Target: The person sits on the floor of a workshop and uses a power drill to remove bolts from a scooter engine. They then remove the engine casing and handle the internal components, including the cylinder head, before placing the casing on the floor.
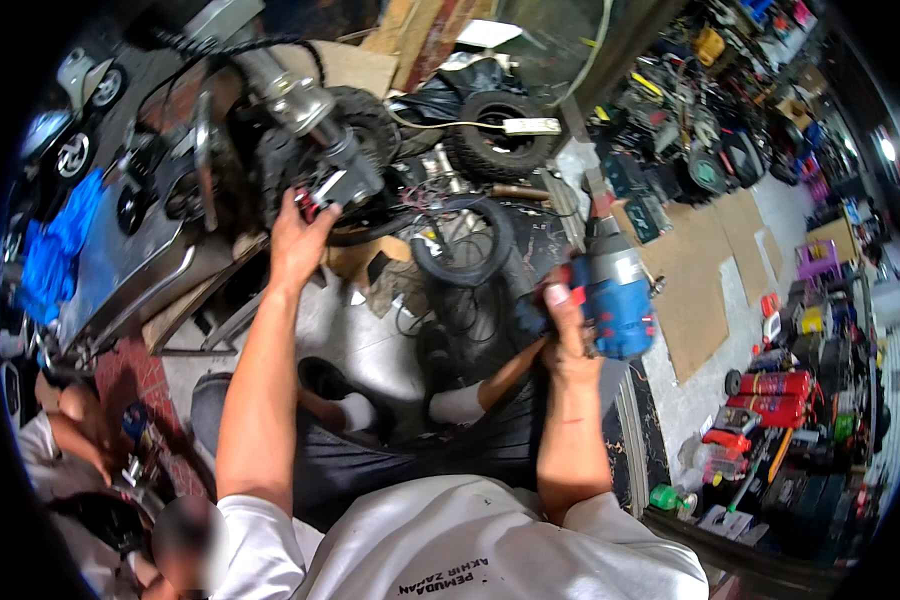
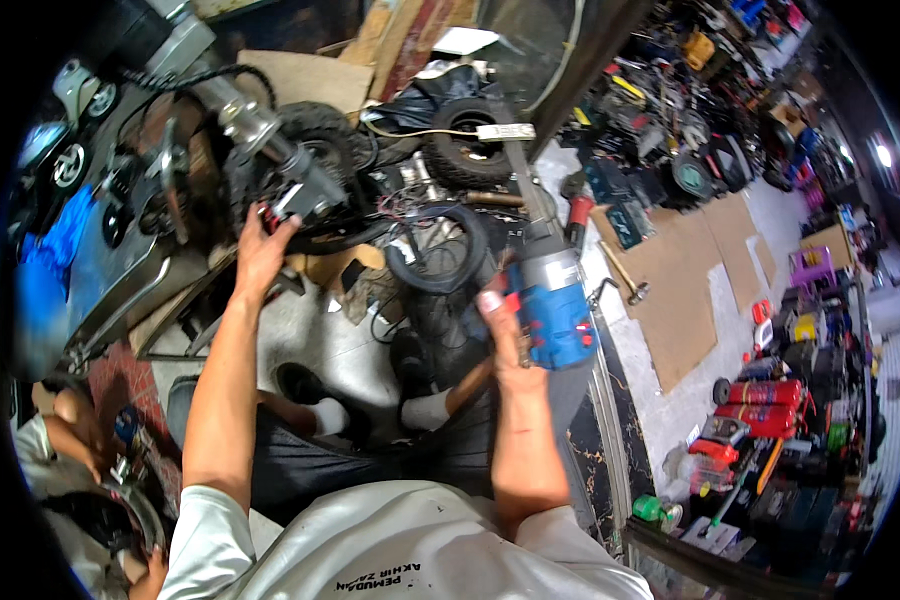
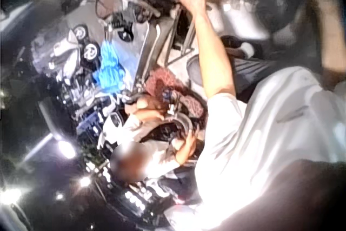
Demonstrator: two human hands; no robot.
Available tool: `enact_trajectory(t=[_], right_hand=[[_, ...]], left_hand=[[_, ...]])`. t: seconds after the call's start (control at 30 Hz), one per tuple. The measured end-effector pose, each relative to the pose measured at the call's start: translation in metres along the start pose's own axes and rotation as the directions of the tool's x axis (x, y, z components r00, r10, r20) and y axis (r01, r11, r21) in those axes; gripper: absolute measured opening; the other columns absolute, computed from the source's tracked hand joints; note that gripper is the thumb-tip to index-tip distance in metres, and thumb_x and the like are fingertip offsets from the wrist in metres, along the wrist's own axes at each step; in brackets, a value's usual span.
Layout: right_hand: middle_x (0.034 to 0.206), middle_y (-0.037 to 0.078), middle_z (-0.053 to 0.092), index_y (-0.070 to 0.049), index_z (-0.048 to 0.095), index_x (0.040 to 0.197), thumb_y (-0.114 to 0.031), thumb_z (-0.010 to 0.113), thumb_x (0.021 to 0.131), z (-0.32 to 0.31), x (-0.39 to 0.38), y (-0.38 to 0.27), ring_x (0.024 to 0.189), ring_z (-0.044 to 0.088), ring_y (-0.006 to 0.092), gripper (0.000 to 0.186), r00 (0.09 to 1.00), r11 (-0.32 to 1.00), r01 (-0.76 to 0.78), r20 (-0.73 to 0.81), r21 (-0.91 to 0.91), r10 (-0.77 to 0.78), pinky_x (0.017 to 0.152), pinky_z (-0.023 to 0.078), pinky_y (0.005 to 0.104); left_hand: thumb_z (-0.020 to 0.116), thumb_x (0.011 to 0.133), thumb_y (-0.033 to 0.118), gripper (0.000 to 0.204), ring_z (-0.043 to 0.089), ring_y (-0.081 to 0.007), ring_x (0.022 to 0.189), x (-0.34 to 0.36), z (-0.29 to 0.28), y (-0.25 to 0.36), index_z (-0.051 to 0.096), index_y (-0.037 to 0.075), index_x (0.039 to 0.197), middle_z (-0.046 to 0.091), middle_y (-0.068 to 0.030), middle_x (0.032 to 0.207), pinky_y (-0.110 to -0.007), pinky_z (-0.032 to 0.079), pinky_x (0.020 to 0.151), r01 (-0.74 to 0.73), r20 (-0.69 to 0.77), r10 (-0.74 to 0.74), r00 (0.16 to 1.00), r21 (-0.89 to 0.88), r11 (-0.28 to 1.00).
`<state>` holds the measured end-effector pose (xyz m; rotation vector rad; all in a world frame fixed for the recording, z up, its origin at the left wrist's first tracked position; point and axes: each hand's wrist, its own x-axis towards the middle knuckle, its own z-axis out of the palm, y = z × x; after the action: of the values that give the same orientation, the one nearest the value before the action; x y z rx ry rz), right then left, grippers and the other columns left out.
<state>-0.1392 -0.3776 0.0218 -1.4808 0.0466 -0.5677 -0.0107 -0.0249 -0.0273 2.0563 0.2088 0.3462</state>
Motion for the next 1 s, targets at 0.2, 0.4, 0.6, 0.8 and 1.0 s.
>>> enact_trajectory(t=[0.2, 0.4, 0.6, 0.8, 1.0], right_hand=[[0.121, 0.012, 0.068, -0.004, 0.06, 0.136, 0.0, 0.075, 0.088, -0.105, 0.096, -0.044, 0.109, 0.066, 0.0241, 0.051, 0.985, 0.721, 0.158, 0.164, -0.675, -0.062, 0.096, 0.053, 0.0365], [0.144, 0.027, 0.062, -0.002, 0.053, 0.153, -0.001, 0.076, 0.08, -0.117, 0.132, 0.102, 0.135, 0.059, 0.0447, 0.077, 0.93, 0.41, 0.089, 0.223, -0.908, 0.291, 0.114, 0.047, 0.0496], [0.123, 0.029, 0.072, 0.002, 0.06, 0.135, -0.02, 0.079, 0.077, -0.145, 0.14, 0.313, 0.115, 0.068, 0.0502, 0.064, 0.885, 0.224, 0.118, 0.205, -0.967, 0.419, 0.101, 0.056, 0.0532], [0.128, 0.031, 0.071, 0.002, 0.056, 0.139, -0.033, 0.076, 0.086, -0.184, 0.172, 0.414, 0.112, 0.072, 0.0493, 0.066, 0.922, -0.021, 0.049, 0.038, -0.999, 0.385, 0.099, 0.058, 0.0551], [0.131, 0.031, 0.069, 0.007, 0.065, 0.136, -0.037, 0.069, 0.095, -0.139, 0.235, 0.363, 0.126, 0.064, 0.0478, 0.06, 0.98, 0.043, 0.193, 0.194, -0.98, 0.04, 0.108, 0.052, 0.0539]], left_hand=[[0.08, 0.091, 0.032, 0.065, 0.073, -0.0401, 0.114, 0.003, -0.006, 0.001, 0.057, -0.006, 0.138, 0.075, -0.0274, 0.12, -0.046, 0.053, 0.1, 0.03, -0.012, -0.028, 1.0, 0.186, 0.982], [0.08, 0.088, 0.025, 0.049, 0.075, -0.0376, 0.099, -0.016, -0.034, 0.025, 0.065, 0.001, 0.128, 0.076, -0.0208, 0.106, -0.046, 0.057, 0.089, 0.074, -0.03, -0.069, 0.997, 0.186, 0.98], [0.084, 0.087, 0.035, 0.069, 0.069, -0.0392, 0.121, -0.041, -0.051, 0.031, 0.061, 0.0, 0.142, 0.068, -0.0238, 0.134, -0.046, 0.055, 0.105, 0.074, 0.019, -0.082, 0.996, 0.271, 0.96], [0.079, 0.09, 0.026, 0.053, 0.067, -0.0405, 0.119, -0.056, -0.057, 0.052, 0.066, 0.004, 0.137, 0.069, -0.0225, 0.123, -0.047, 0.054, 0.104, -0.081, 0.073, 0.066, 0.995, 0.229, 0.97], [0.077, 0.091, 0.02, 0.04, 0.068, -0.0362, 0.116, -0.084, -0.118, 0.096, 0.07, 0.003, 0.127, 0.071, -0.0176, 0.119, -0.045, 0.054, 0.103, -0.163, -0.232, 0.256, 0.938, 0.355, 0.92]])
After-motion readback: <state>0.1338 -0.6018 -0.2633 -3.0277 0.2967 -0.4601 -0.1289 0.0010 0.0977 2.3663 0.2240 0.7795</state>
